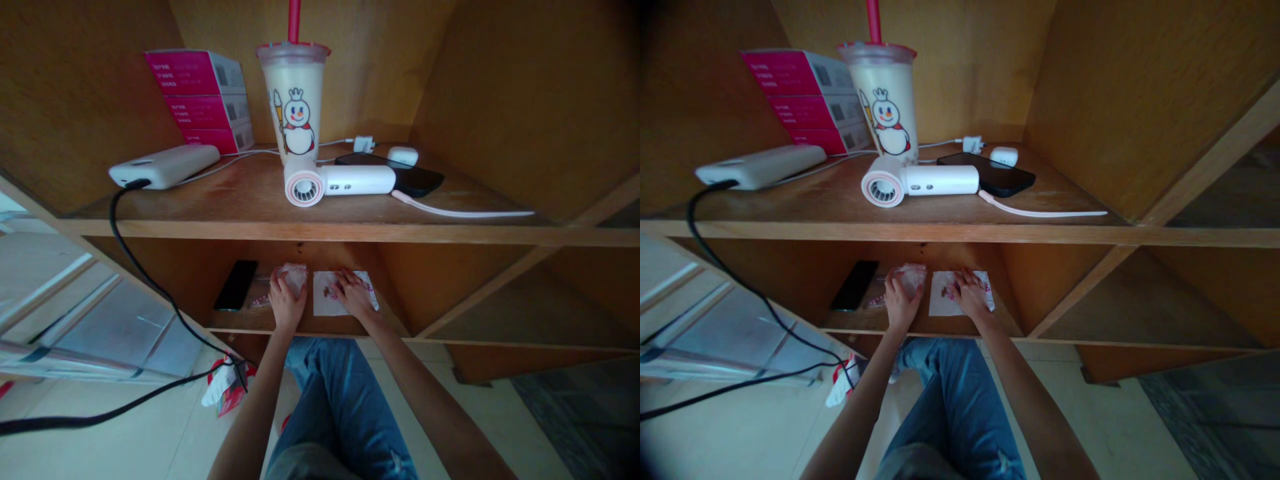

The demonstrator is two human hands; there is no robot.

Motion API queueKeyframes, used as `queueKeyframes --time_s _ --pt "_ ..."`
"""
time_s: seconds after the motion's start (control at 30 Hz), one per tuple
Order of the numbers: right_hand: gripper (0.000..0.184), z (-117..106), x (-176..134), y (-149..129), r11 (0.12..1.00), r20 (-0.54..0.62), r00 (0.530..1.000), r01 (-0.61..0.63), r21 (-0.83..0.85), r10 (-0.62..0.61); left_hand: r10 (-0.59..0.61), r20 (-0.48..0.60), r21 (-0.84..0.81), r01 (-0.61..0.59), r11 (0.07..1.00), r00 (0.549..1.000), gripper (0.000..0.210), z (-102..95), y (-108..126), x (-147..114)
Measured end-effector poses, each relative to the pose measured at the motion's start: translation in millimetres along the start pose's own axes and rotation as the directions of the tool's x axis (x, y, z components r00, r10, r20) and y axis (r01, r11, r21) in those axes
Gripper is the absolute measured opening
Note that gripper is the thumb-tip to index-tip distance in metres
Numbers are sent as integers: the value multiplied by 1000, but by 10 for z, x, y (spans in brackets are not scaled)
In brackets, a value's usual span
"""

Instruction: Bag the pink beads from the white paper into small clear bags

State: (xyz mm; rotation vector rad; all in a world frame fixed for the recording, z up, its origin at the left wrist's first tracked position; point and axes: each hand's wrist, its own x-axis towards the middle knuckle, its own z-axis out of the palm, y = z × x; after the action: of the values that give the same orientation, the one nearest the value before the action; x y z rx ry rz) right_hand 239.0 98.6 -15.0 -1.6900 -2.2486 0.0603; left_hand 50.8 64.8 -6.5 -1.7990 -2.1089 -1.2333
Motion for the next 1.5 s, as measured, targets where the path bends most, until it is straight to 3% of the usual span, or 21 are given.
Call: queueKeyframes --time_s 0.17,0.23,0.3,0.37,0.43,0.5,0.53,0.6,0.67,0.73,0.8,0.9,1.27,1.37,1.5 --pt "38 -114 5 -11 995 -179 984 25 92 -8 26 43 0 -26 1000 999 58 42 -17 -19" --pt "31 -282 -51 -71 986 -323 946 36 161 19 40 53 -16 -39 999 998 57 62 -29 -18" --pt "25 -585 -161 -199 963 -480 877 141 232 -13 48 56 -40 -46 998 997 55 79 -43 -15" --pt "13 -1038 -303 -387 896 -643 755 364 253 -125 56 58 -64 -52 997 997 54 91 -59 -12" --pt "12 -1603 -414 -593 806 -791 557 573 145 -253 65 65 -79 -60 995 996 53 104 -74 -12" --pt "23 -2182 -420 -763 775 -859 384 631 -24 -339 71 64 -83 -65 994 995 54 118 -90 -12" --pt "27 -2440 -372 -824 803 -832 400 589 -87 -383 74 60 -85 -69 994 995 54 125 -97 -13" --pt "27 -2832 -186 -893 853 -715 546 504 -135 -436 85 47 -94 -80 992 995 52 136 -112 -12" --pt "30 -3040 59 -912 847 -562 651 493 -198 -510 98 35 -105 -93 990 995 50 142 -122 -11" --pt "33 -3108 279 -909 808 -430 687 537 -241 -585 106 26 -111 -103 988 994 50 141 -126 -8" --pt "32 -3114 421 -903 775 -322 705 575 -263 -632 111 23 -106 -108 988 994 50 138 -123 -8" --pt "31 -3129 485 -889 776 -251 736 574 -260 -629 97 41 -72 -94 993 994 49 134 -109 -13" --pt "31 -3300 522 -528 845 -224 816 502 -185 -533 86 163 155 -112 982 983 50 149 -84 -51" --pt "30 -3314 603 -448 838 -208 812 519 -167 -545 81 165 184 -112 977 983 52 163 -90 -59" --pt "28 -3262 772 -358 814 -262 774 571 -107 -577 100 158 183 -129 975 982 50 169 -98 -62"
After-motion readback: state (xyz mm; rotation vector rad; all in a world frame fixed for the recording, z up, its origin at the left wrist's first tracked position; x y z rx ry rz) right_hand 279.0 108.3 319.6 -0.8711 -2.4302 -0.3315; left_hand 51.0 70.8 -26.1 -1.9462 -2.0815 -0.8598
